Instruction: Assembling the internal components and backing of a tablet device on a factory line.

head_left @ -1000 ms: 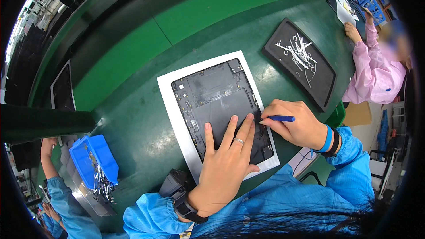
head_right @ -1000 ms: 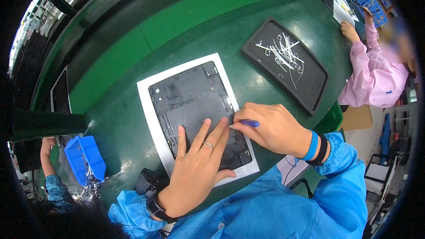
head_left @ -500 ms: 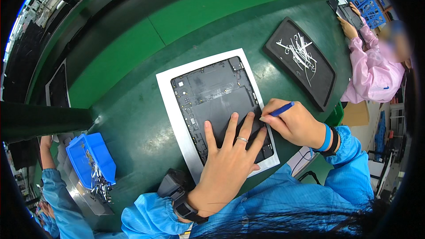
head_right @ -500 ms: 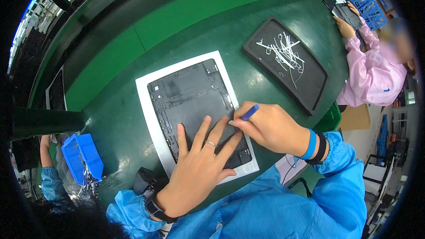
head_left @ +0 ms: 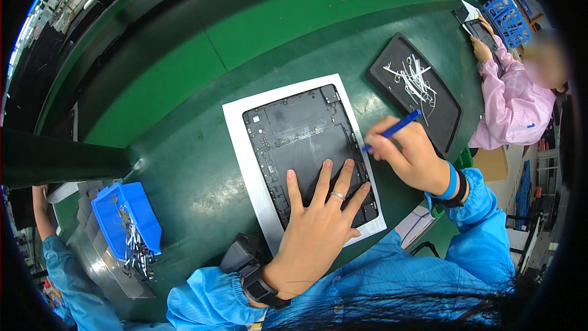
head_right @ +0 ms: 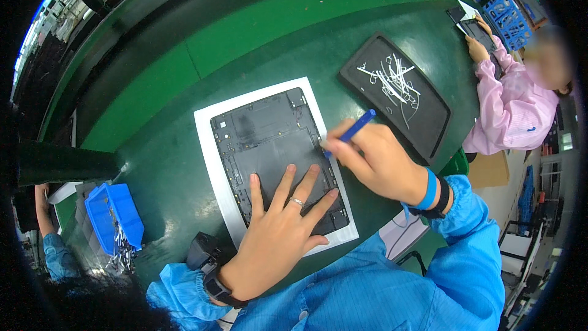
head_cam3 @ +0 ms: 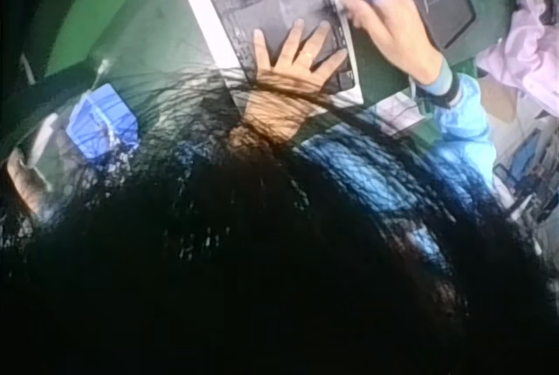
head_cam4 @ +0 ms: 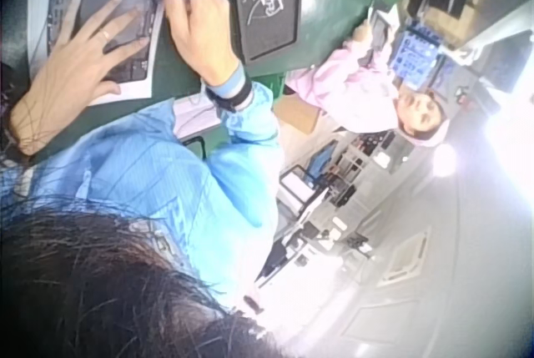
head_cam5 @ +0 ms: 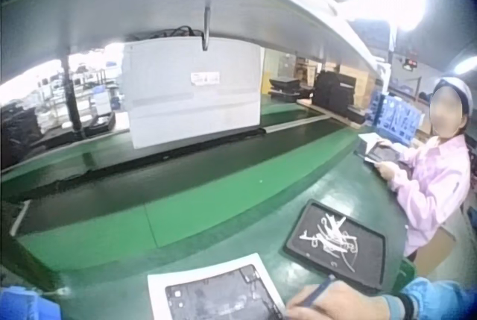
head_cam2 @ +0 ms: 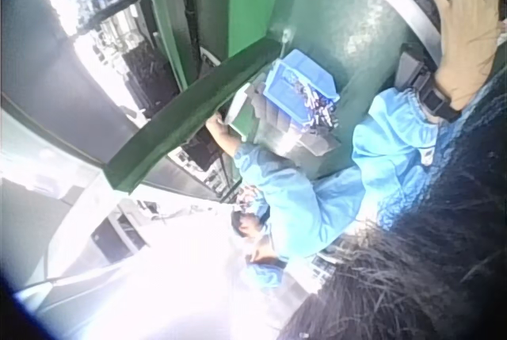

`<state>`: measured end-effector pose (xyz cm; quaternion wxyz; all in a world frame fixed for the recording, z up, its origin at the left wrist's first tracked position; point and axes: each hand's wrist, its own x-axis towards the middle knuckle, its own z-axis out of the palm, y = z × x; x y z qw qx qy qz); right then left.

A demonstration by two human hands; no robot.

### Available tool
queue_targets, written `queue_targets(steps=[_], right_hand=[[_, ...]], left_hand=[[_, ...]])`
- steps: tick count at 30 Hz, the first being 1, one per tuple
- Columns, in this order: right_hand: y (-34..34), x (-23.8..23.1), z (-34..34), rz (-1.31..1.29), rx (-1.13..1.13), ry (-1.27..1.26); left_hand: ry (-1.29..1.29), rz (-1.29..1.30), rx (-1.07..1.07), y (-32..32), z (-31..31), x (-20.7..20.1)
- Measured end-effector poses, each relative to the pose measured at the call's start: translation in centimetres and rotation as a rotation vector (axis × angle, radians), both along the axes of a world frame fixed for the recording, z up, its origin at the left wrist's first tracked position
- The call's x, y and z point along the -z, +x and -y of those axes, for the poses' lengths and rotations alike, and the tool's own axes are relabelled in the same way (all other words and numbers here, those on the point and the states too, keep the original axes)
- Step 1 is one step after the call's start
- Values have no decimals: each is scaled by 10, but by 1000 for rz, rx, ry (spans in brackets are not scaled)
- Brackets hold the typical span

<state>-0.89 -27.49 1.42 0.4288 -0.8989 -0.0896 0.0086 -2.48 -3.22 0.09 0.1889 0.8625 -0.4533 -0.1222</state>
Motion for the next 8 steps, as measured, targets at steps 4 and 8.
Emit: queue_targets(steps=[4, 8], right_hand=[[19, 10, -4, 85, -103, -87], [17, 3, -6, 20, -128, -177]], left_hand=[[4, -7, -1, 0, 1, 0], [-12, -18, -8, -1, -1, -1]])
